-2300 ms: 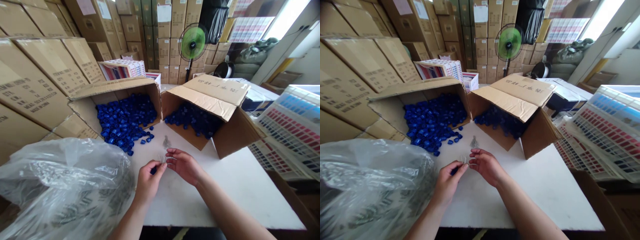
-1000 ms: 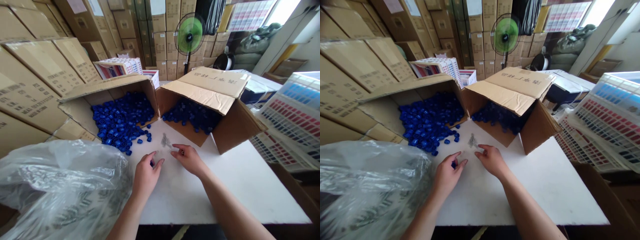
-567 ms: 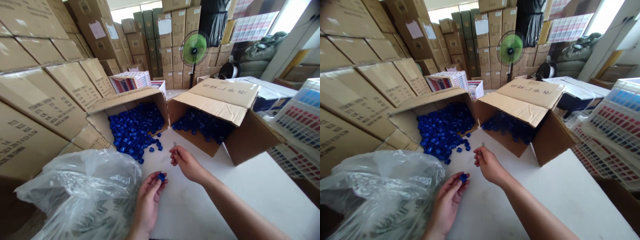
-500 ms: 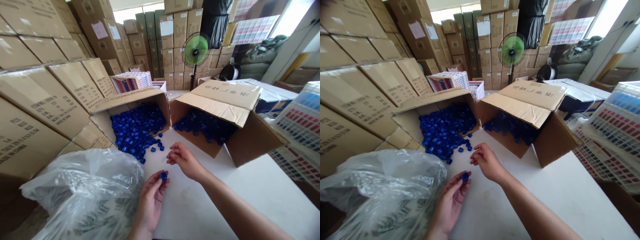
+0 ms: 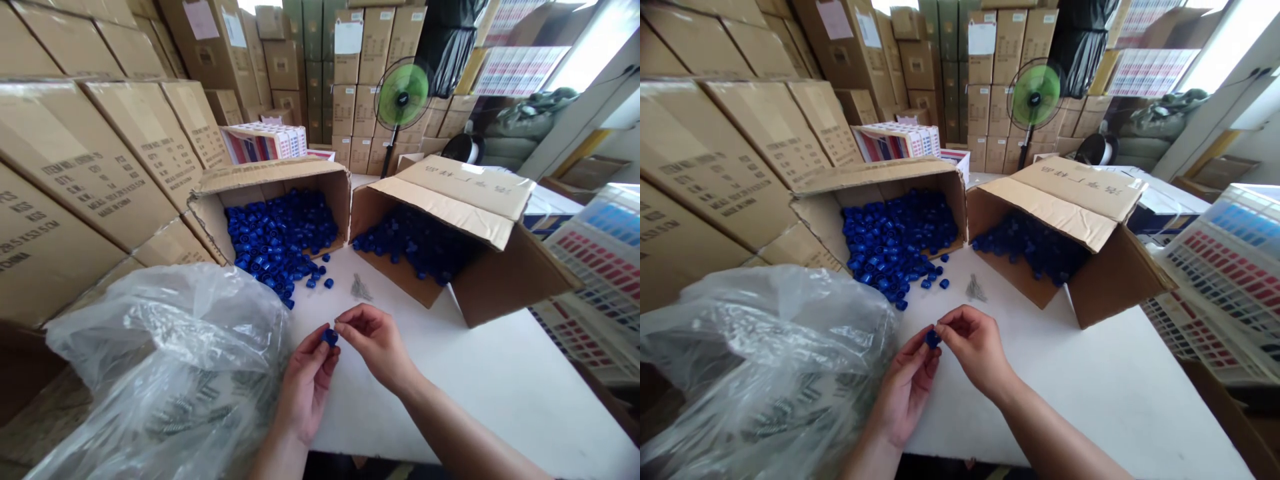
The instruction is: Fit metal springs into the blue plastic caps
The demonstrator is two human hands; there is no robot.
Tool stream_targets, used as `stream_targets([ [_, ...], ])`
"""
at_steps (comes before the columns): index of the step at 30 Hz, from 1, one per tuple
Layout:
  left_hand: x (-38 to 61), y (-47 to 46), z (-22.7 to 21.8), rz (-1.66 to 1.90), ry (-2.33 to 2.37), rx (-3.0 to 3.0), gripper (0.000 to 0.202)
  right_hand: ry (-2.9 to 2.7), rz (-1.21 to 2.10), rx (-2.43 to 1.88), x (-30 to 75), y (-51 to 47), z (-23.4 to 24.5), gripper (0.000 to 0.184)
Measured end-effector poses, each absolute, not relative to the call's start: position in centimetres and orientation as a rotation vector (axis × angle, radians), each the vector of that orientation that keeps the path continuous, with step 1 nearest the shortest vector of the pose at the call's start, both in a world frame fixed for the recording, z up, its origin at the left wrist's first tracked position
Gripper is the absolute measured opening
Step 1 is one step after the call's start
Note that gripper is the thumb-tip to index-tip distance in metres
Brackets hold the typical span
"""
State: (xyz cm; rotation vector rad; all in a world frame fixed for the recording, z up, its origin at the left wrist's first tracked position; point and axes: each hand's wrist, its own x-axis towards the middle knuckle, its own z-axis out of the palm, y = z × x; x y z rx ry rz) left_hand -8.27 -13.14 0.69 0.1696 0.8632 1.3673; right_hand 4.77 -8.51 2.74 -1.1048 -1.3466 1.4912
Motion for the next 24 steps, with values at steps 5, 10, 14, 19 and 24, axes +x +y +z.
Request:
stream_targets([
  [5,-7.7,-13.4,0.3,1.394,0.817,0.154,0.031,-1.649,1.107,-1.256,4.9,-9.3,2.7,0.019],
  [10,-7.5,-13.5,-0.4,1.421,0.802,0.172,0.032,-1.701,1.058,-1.240,5.2,-9.1,2.5,0.018],
  [14,-7.4,-13.4,-0.5,1.427,0.772,0.172,0.031,-1.741,1.144,-1.126,5.6,-8.9,3.1,0.020],
  [19,-7.5,-13.5,-0.2,1.398,0.817,0.127,0.038,-1.652,1.362,-1.077,6.2,-6.4,3.3,0.032],
  [24,-7.6,-13.8,-0.3,1.385,0.853,0.093,0.039,-2.042,0.775,-1.315,5.3,0.7,1.7,0.039],
])
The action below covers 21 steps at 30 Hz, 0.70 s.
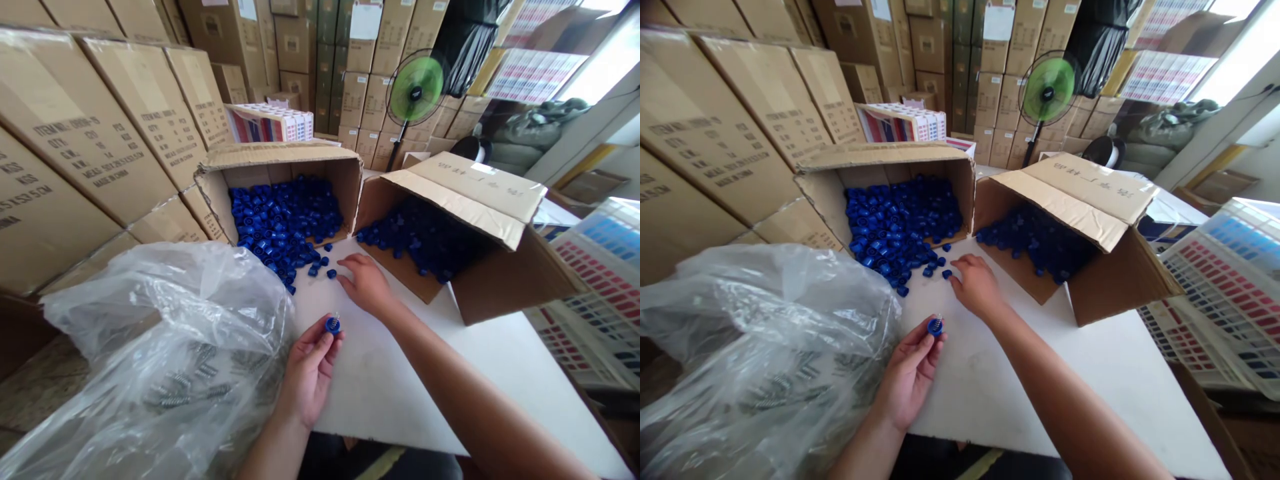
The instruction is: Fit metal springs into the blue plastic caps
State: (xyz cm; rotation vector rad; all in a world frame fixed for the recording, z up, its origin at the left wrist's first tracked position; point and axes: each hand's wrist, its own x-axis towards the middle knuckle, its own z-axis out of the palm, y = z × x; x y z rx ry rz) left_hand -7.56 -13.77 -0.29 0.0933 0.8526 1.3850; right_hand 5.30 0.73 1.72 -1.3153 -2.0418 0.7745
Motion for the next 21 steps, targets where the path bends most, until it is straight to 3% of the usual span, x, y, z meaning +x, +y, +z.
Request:
stream_targets([
  [8,-7.5,-13.9,-0.3,1.380,0.837,0.086,0.039,-2.151,0.857,-1.340,4.7,2.7,0.9,0.030],
  [14,-7.5,-14.0,-0.2,1.391,0.830,0.145,0.036,-1.462,1.899,-0.928,7.5,-3.4,2.4,0.054],
  [21,-7.4,-14.1,-0.4,1.375,0.807,0.256,0.035,-1.066,2.196,-0.882,7.6,-6.0,1.7,0.051],
])
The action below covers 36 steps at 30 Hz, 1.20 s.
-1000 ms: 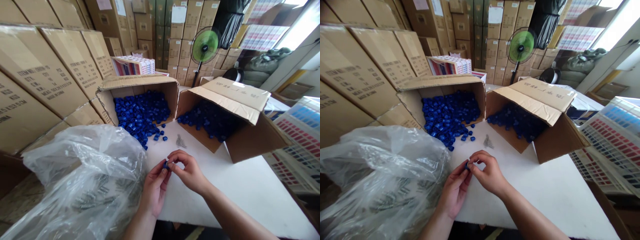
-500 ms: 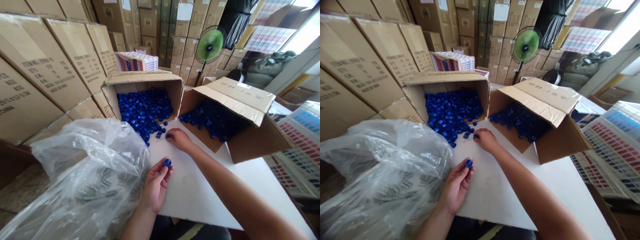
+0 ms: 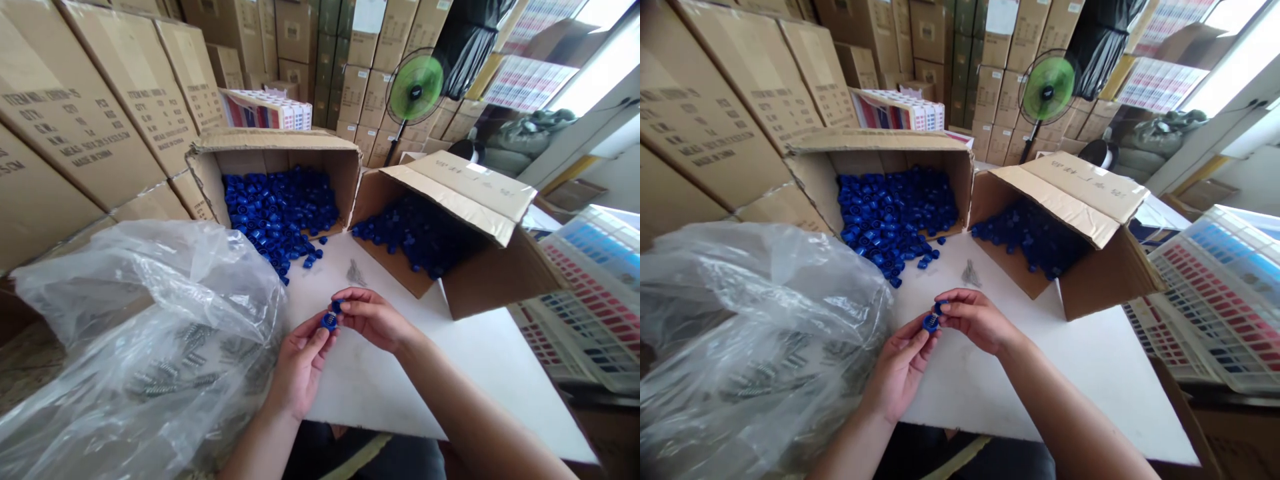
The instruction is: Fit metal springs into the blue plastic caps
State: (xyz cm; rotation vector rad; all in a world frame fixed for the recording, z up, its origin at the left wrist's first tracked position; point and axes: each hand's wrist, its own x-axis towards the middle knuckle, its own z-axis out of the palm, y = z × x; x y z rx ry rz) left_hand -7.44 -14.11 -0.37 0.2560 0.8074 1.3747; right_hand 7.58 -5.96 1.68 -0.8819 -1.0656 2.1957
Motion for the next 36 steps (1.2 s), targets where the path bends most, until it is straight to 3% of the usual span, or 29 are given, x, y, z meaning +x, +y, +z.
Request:
stream_targets([
  [26,-7.1,-14.5,-0.6,1.379,0.833,0.324,0.031,-1.066,2.224,-0.853,8.7,-6.9,1.2,0.047],
  [36,-7.3,-14.5,-0.4,1.374,0.778,0.273,0.031,-1.807,1.489,-1.024,8.4,-7.9,3.1,0.036],
])
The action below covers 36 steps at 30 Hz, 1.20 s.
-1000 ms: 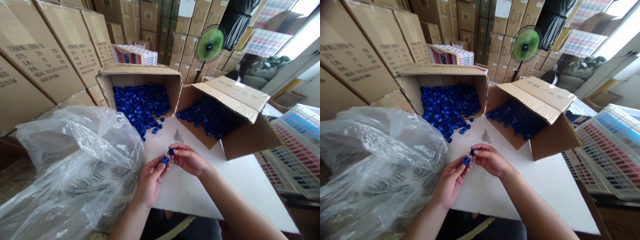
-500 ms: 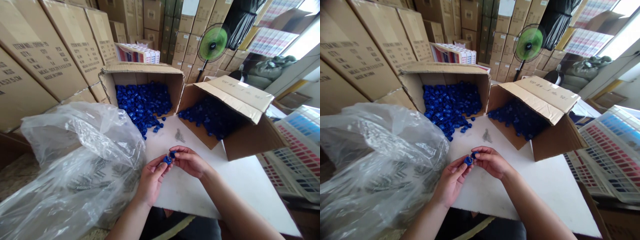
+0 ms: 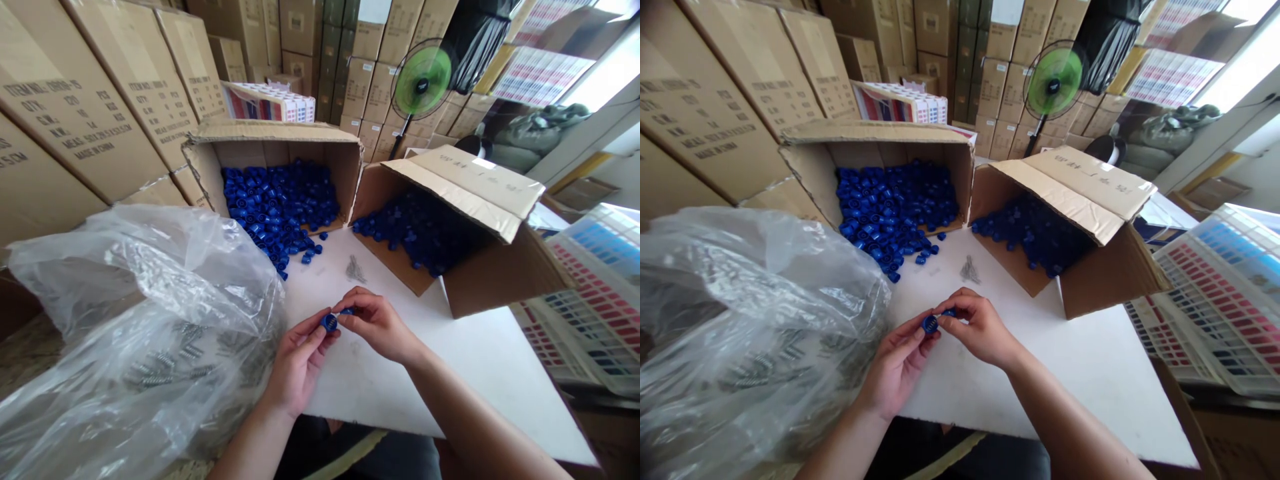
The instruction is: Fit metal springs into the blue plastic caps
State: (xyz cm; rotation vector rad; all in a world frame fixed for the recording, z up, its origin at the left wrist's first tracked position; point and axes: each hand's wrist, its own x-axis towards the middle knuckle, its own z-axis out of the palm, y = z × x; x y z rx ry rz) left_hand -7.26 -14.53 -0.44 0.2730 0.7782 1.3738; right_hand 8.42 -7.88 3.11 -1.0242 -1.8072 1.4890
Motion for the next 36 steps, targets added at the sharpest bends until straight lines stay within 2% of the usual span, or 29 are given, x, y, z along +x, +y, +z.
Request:
stream_targets([
  [8,-7.3,-14.4,-0.5,1.366,0.765,0.278,0.032,-1.948,1.241,-1.043,8.3,-8.5,3.0,0.030],
  [20,-7.3,-14.7,-0.7,1.367,0.775,0.256,0.033,-2.072,1.125,-1.033,8.9,-9.1,3.4,0.023],
  [23,-7.3,-14.7,-0.6,1.357,0.806,0.257,0.035,-2.170,1.037,-1.025,9.4,-9.3,4.2,0.024],
  [31,-7.2,-14.6,-0.7,1.362,0.854,0.317,0.037,-2.513,0.538,-1.077,9.6,-9.1,5.5,0.029],
  [36,-7.1,-14.6,-0.9,1.352,0.865,0.355,0.036,-2.538,0.546,-1.049,9.1,-9.2,5.7,0.032],
])
